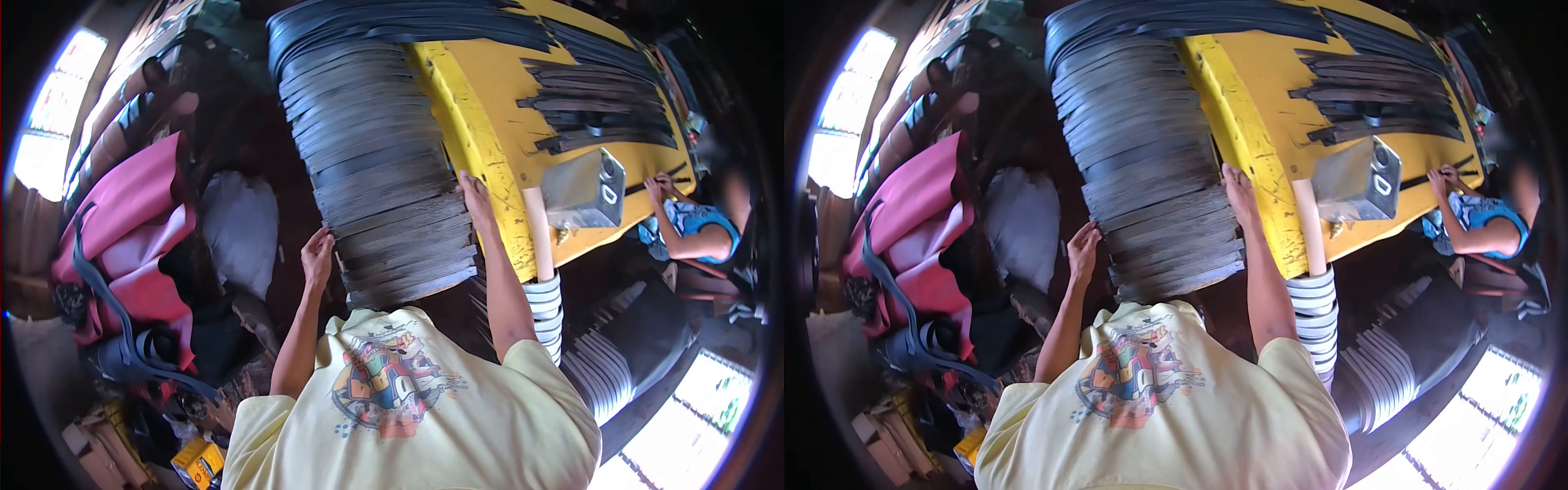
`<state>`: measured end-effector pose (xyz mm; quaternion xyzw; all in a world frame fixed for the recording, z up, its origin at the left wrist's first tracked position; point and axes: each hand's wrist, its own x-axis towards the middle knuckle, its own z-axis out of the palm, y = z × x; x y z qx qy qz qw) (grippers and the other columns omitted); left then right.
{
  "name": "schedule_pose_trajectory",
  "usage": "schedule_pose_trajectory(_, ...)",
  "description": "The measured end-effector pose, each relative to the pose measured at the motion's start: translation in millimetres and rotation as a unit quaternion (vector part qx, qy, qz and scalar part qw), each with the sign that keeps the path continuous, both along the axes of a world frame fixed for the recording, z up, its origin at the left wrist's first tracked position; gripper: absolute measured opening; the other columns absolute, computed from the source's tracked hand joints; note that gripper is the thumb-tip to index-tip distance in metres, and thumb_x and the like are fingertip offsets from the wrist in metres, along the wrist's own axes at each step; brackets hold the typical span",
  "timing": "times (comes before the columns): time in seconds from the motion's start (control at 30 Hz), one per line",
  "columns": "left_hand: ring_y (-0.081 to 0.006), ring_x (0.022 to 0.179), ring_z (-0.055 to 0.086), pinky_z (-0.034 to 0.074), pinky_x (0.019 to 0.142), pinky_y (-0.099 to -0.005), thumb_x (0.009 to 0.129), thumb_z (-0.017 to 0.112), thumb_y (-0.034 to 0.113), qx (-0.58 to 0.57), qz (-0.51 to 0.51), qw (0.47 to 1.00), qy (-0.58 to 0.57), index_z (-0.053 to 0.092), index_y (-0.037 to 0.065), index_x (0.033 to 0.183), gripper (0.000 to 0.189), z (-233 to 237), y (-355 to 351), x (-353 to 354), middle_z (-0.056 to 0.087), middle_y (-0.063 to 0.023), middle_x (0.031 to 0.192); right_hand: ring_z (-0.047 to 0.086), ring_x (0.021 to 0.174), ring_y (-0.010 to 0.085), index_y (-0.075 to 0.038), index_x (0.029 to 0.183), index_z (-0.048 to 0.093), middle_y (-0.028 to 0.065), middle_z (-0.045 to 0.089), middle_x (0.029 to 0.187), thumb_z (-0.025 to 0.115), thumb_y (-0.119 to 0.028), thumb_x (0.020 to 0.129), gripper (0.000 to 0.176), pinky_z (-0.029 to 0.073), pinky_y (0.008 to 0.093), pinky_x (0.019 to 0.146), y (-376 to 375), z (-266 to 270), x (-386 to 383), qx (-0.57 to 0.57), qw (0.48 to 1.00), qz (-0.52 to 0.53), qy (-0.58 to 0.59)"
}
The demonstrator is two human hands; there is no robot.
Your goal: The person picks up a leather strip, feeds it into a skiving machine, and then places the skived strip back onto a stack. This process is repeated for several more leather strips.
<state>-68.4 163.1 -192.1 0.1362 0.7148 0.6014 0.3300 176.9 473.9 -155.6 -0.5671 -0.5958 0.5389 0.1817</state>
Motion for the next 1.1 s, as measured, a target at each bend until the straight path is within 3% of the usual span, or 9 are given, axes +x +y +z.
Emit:
schedule_pose_trajectory(0.17,-0.0124,0.09,0.065,0.052,0.083,-0.0256,0.097,0.065,0.019,-0.05,0.008,0.998,0.039,0.06,0.0,0.131,0.04,7,0,3,0.071,-0.0091,0.104,0.06,0.103,0.0239,0.0,0.128,0.059,0.0154,0.066,0.112,0.054,-0.057,0.096,0.066,0.043,0.037,0.096,-3,-4,-7,0.067,0.993,-0.025,-0.089)
schedule_pose_trajectory(0.27,-0.0136,0.09,0.066,0.052,0.083,-0.0269,0.096,0.065,0.02,-0.094,0.01,0.994,0.048,0.058,0.0,0.133,0.042,9,1,1,0.071,-0.0099,0.106,0.061,0.104,0.0262,0.002,0.13,0.057,0.0175,0.064,0.116,0.053,-0.056,0.097,0.067,0.044,0.0384,0.097,6,-16,-5,0.023,0.997,-0.027,-0.074)
schedule_pose_trajectory(0.33,-0.0135,0.09,0.065,0.052,0.082,-0.0272,0.097,0.064,0.019,-0.115,0.02,0.992,0.046,0.058,-0.001,0.133,0.042,8,5,-1,0.07,-0.0104,0.109,0.061,0.099,0.0227,0.001,0.128,0.059,0.0141,0.066,0.11,0.058,-0.048,0.097,0.058,0.047,0.0356,0.091,11,-20,-2,0.06,0.996,-0.007,-0.073)
schedule_pose_trajectory(0.4,-0.0117,0.088,0.062,0.051,0.08,-0.026,0.097,0.064,0.018,-0.058,0.062,0.996,0.028,0.057,-0.002,0.133,0.042,7,10,-3,0.069,-0.0097,0.111,0.065,0.096,0.0224,0.002,0.123,0.061,0.0129,0.07,0.105,0.068,-0.038,0.092,0.05,0.05,0.0332,0.085,22,-48,1,-0.036,0.998,-0.015,0.049)
schedule_pose_trajectory(0.43,-0.0117,0.088,0.062,0.051,0.08,-0.026,0.097,0.064,0.018,-0.059,0.065,0.996,0.03,0.057,-0.002,0.133,0.042,8,11,-5,0.069,-0.0097,0.111,0.063,0.085,0.0139,0.002,0.12,0.062,0.006,0.069,0.089,0.074,-0.025,0.088,0.044,0.05,0.0283,0.076,31,-77,4,0.003,0.998,-0.023,0.065)
schedule_pose_trajectory(0.47,-0.011,0.087,0.061,0.05,0.079,-0.0258,0.097,0.064,0.017,-0.05,0.057,0.997,0.021,0.057,-0.002,0.133,0.041,9,12,-8,0.069,-0.0089,0.11,0.063,0.085,0.0139,0.002,0.12,0.062,0.006,0.069,0.089,0.074,-0.025,0.088,0.044,0.05,0.0283,0.076,30,-72,2,0.002,0.997,-0.021,0.068)
schedule_pose_trajectory(0.73,-0.0101,0.084,0.058,0.048,0.078,-0.025,0.097,0.064,0.016,-0.018,0.032,0.999,0.008,0.06,-0.001,0.128,0.036,12,12,-18,0.067,-0.0042,0.098,0.057,0.076,0.0079,0.001,0.117,0.061,0.0018,0.063,0.083,0.074,-0.01,0.088,0.034,0.046,0.0227,0.07,-8,45,-12,0.117,0.993,0.017,0.02)
schedule_pose_trajectory(0.83,-0.0108,0.084,0.058,0.048,0.078,-0.0266,0.097,0.064,0.021,-0.018,0.009,1.0,0.016,0.061,-0.002,0.126,0.037,12,13,-22,0.066,-0.0046,0.097,0.061,0.08,0.0116,0.002,0.117,0.063,0.0044,0.066,0.088,0.072,-0.014,0.09,0.032,0.051,0.0256,0.074,-30,75,-24,0.071,0.992,0.013,0.107)
schedule_pose_trajectory(1.1,-0.0117,0.091,0.061,0.05,0.08,-0.0266,0.097,0.067,0.027,0.039,-0.077,0.996,-0.022,0.061,-0.003,0.125,0.042,26,1,-39,0.067,-0.0069,0.11,0.057,0.079,0.0066,0.003,0.112,0.063,0.0005,0.06,0.085,0.07,-0.007,0.091,0.023,0.049,0.0228,0.073,-118,198,-54,0.165,0.958,0.016,0.232)
